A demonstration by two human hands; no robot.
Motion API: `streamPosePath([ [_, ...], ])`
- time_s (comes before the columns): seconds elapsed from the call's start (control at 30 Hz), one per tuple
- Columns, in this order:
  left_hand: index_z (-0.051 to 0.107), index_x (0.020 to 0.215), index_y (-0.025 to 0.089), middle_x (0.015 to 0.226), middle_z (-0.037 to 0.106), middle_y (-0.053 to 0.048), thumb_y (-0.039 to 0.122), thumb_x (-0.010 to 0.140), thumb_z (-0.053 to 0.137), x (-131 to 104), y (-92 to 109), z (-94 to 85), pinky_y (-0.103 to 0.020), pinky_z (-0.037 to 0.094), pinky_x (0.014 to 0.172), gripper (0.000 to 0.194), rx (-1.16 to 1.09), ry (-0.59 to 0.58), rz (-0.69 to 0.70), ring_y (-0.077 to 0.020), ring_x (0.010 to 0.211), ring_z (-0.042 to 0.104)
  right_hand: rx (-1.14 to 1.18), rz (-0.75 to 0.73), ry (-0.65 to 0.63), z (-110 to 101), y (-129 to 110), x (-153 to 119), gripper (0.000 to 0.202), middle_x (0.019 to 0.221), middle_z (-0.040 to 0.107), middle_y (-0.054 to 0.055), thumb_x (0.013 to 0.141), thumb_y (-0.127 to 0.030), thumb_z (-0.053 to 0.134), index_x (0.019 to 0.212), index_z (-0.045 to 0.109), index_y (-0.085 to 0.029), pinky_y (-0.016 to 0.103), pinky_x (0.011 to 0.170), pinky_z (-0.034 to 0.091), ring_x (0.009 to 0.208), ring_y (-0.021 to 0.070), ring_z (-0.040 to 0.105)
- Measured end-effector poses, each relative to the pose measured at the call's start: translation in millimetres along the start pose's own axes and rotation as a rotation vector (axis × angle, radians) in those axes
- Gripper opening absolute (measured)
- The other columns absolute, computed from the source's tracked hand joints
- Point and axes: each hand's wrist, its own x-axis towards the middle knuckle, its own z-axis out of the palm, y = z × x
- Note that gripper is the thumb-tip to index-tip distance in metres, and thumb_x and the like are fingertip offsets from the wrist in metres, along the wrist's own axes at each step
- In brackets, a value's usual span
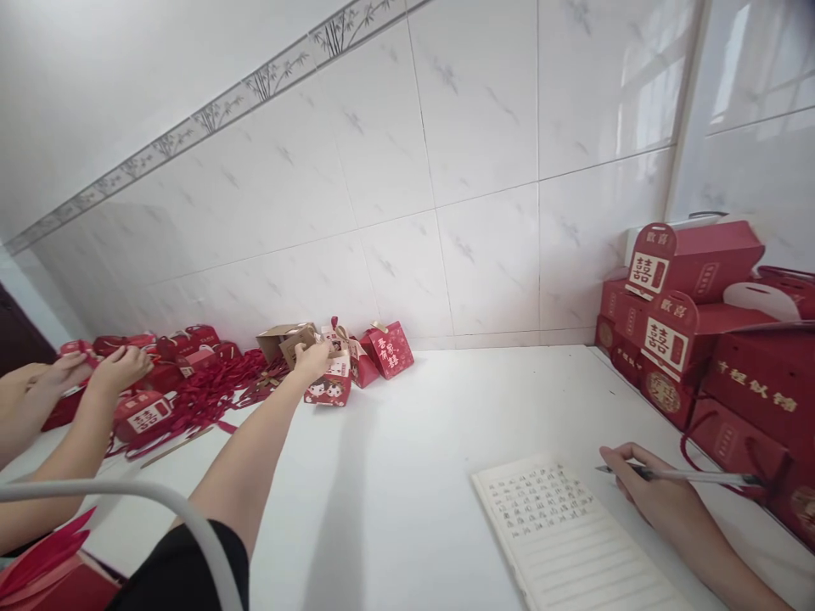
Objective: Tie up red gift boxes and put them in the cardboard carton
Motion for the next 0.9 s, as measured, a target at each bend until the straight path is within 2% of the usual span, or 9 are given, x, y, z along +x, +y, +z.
streamPosePath([
  [0.13,0.059,0.099,0.017,0.105,0.066,-0.009,0.022,0.079,0.057,-13,35,-28.7,-0.034,0.043,0.087,0.021,-0.106,0.038,0.137,-0.0259,0.1,0.06,0.07,0.009,0.014,0,-3,-3,0.04,0.04,0.039,-0.004,0.064,-0.059,0.053,0.059,0.045,-0.021,0.022,0.036,0.022,0.034,0.0097,0.03],
  [0.23,0.058,0.107,0.018,0.111,0.064,-0.006,0.025,0.082,0.055,-39,81,-45.0,-0.029,0.044,0.085,0.026,-0.21,0.094,0.267,-0.0219,0.102,0.059,0.182,0.02,0.034,-3,-15,-11,0.044,0.042,0.045,-0.002,0.065,-0.064,0.053,0.069,0.05,-0.02,0.021,0.033,0.021,0.033,0.0105,0.034],
  [0.3,0.06,0.107,0.02,0.112,0.064,-0.002,0.024,0.083,0.055,-64,117,-48.6,-0.025,0.043,0.087,0.025,-0.277,0.095,0.392,-0.0181,0.103,0.059,0.234,-0.003,0.051,-5,-30,-18,0.05,0.047,0.052,0.001,0.069,-0.067,0.049,0.079,0.054,-0.018,0.021,0.032,0.023,0.033,0.0118,0.038],
  [0.4,0.065,0.097,0.02,0.102,0.067,-0.002,0.022,0.081,0.058,-108,165,-37.8,-0.026,0.045,0.084,0.017,-0.404,0.052,0.605,-0.0179,0.094,0.062,0.238,-0.17,0.112,-4,-55,-28,0.052,0.067,0.064,0.008,0.074,-0.067,0.045,0.081,0.057,-0.016,0.025,0.038,0.039,0.043,0.0146,0.05],
  [0.5,0.066,0.094,0.02,0.098,0.069,-0.003,0.022,0.079,0.06,-145,197,-11.4,-0.03,0.048,0.081,0.016,-0.583,-0.018,0.675,-0.0204,0.09,0.064,0.286,-0.501,0.1,6,-77,-32,0.042,0.1,0.065,0.013,0.074,-0.058,0.056,0.085,0.056,-0.018,0.032,0.066,0.052,0.079,0.0213,0.063],
  [0.57,0.066,0.093,0.021,0.096,0.069,-0.003,0.025,0.078,0.062,-161,207,7.5,-0.031,0.049,0.079,0.016,-0.698,-0.057,0.653,-0.0209,0.089,0.064,0.316,-0.591,0.034,16,-87,-31,0.037,0.104,0.063,0.012,0.076,-0.052,0.059,0.091,0.054,-0.018,0.035,0.076,0.051,0.09,0.0222,0.061],
  [0.67,0.066,0.088,0.021,0.091,0.069,-0.003,0.029,0.078,0.063,-172,210,28.4,-0.031,0.051,0.08,0.014,-0.903,-0.019,0.658,-0.0199,0.087,0.065,0.345,-0.566,0.007,29,-99,-31,0.031,0.092,0.063,0.008,0.079,-0.046,0.059,0.089,0.051,-0.018,0.033,0.071,0.051,0.079,0.0191,0.061],
  [0.8,0.062,0.086,0.018,0.087,0.068,-0.004,0.03,0.081,0.057,-180,207,41.4,-0.029,0.052,0.08,0.014,-1.22,0.08,0.604,-0.0175,0.086,0.065,0.361,-0.558,0.081,32,-112,-38,0.022,0.077,0.06,0.002,0.081,-0.038,0.06,0.079,0.05,-0.018,0.027,0.064,0.047,0.069,0.015,0.058],
  [0.9,0.058,0.089,0.017,0.083,0.067,-0.005,0.035,0.083,0.055,-190,208,47.2,-0.024,0.055,0.063,0.019,-1.4,0.058,0.527,-0.015,0.073,0.066,0.399,-0.626,0.132,29,-113,-49,0.018,0.076,0.06,0.001,0.082,-0.032,0.062,0.078,0.05,-0.019,0.025,0.063,0.046,0.069,0.014,0.058],
])
